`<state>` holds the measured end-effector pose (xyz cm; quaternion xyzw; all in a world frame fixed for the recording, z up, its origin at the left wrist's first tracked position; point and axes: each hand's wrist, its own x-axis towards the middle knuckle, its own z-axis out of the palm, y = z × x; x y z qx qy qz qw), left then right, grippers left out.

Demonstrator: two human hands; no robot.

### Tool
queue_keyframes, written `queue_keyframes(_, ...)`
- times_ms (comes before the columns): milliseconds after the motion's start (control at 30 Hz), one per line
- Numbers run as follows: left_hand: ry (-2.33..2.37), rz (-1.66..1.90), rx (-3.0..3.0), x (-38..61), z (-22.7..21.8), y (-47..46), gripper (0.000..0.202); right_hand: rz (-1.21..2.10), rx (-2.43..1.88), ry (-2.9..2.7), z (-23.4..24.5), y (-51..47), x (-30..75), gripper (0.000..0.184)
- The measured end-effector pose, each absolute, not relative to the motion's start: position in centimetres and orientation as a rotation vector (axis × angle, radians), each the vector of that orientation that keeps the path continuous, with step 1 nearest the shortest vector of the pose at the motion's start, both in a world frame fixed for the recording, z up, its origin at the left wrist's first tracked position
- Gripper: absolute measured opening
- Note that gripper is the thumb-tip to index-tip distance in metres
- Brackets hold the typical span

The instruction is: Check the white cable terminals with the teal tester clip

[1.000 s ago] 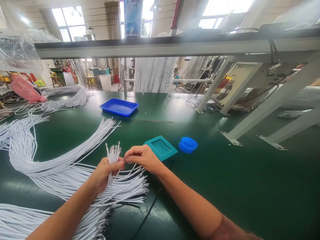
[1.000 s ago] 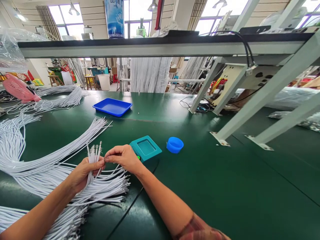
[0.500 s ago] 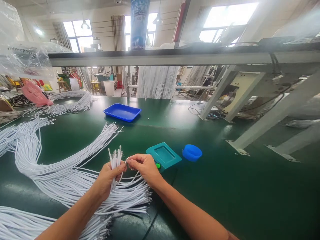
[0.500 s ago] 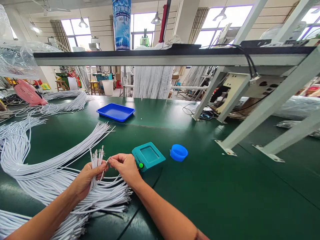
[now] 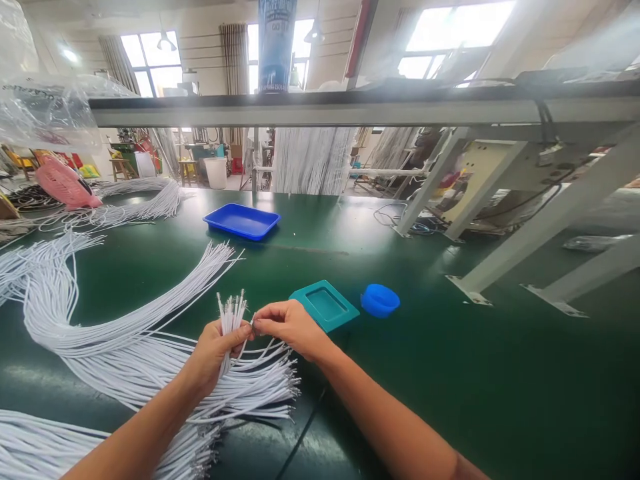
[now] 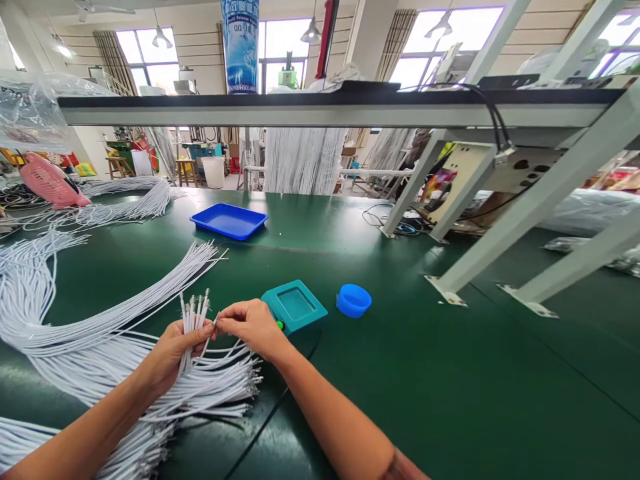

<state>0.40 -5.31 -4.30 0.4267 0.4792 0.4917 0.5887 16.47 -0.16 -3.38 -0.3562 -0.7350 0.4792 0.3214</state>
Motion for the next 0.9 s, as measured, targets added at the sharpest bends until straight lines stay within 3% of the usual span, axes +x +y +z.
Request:
queue_keyframes(100,1.103,1.136,0.958,0.5,-4.3,-5.3,0.018,0.793,-0.965,-2.028,-4.0,-0.7,15.9,0.015)
queue_keyframes(167,1.089,1.131,0.873,0.6,-4.4,-5.2,0.017,0.380,-0.884,-2.183,-4.4,-0.9,15.8,0.021)
queue_keyframes(267,1.063,1.099,0.759,0.7,-4.7,-4.8,0.034,0.020,-0.857,-2.340,-4.6,-0.7,16.7,0.015)
queue_keyframes(367,1.075,1.049,0.733,0.9,-5.3,-4.3,0.039,-0.089,-1.001,-2.423,-4.8,-0.2,18.1,0.013)
queue_keyframes(600,1.079,0.953,0.776,1.3,-5.7,-3.8,0.018,-0.211,-0.984,-2.619,-5.6,-0.1,19.1,0.012)
queue_keyframes(900,1.168,0.895,0.782,1.8,-5.5,-3.5,0.012,-0.314,-0.925,-2.725,-5.4,0.1,18.9,0.015)
